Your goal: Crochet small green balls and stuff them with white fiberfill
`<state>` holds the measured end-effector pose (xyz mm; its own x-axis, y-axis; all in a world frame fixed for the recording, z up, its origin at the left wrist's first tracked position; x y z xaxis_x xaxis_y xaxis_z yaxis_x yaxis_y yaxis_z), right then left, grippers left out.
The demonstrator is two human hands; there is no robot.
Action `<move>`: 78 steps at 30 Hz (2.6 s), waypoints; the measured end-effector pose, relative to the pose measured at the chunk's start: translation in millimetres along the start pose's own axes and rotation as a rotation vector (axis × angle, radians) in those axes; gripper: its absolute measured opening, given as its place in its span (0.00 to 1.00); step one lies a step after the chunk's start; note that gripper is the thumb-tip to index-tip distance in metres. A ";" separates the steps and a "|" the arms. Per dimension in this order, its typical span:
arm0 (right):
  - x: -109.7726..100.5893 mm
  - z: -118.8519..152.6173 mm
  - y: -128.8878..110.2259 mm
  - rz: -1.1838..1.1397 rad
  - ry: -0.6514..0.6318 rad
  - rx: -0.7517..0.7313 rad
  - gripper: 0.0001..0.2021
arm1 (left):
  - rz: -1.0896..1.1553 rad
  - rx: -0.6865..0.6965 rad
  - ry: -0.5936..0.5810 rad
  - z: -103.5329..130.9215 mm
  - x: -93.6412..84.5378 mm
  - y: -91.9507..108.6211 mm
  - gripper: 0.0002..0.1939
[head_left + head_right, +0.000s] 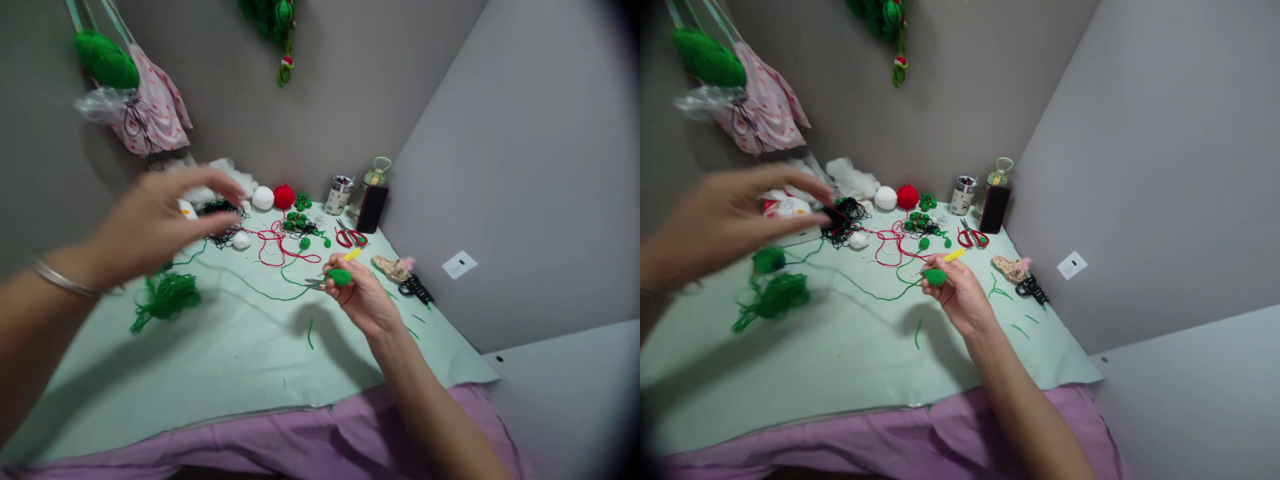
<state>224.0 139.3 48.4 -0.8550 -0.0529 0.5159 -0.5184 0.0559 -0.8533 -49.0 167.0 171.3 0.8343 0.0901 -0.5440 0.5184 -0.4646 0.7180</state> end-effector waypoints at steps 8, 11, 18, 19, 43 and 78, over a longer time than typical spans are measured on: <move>16.5 -16.4 31.9 0.104 0.049 -0.060 0.14 | 0.475 -0.320 -0.309 43.4 128.2 -33.0 0.23; 18.1 -18.6 26.2 0.291 0.004 -0.274 0.08 | 0.780 -0.550 -0.405 40.5 148.6 -47.7 0.19; 22.7 -6.5 11.8 0.840 -0.208 -0.815 0.13 | 1.065 -0.776 -0.627 46.7 181.4 -62.7 0.12; 22.4 -5.2 12.5 0.890 -0.223 -0.844 0.14 | 1.075 -0.802 -0.648 48.9 184.6 -64.5 0.12; -45.9 -54.5 -4.5 0.396 0.293 -0.369 0.06 | 1.167 -1.053 -0.937 69.5 212.8 -103.6 0.21; 0.4 -39.1 47.8 0.373 -0.261 -0.021 0.09 | 0.713 -0.568 -0.299 24.6 149.0 -68.2 0.06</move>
<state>198.2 180.9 10.7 -0.9521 -0.2747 0.1346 -0.1778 0.1386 -0.9743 35.2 190.5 30.5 0.9468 -0.3141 0.0703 -0.0131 0.1804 0.9835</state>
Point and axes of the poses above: each hand's wrist, its own z-axis away from the middle knuckle, its own x-axis out of the palm, y = z × x, the point moved 6 cm from there along -z, towards the middle knuckle, and after that the axes turned 12 degrees about -x, right-handed, at the moved point
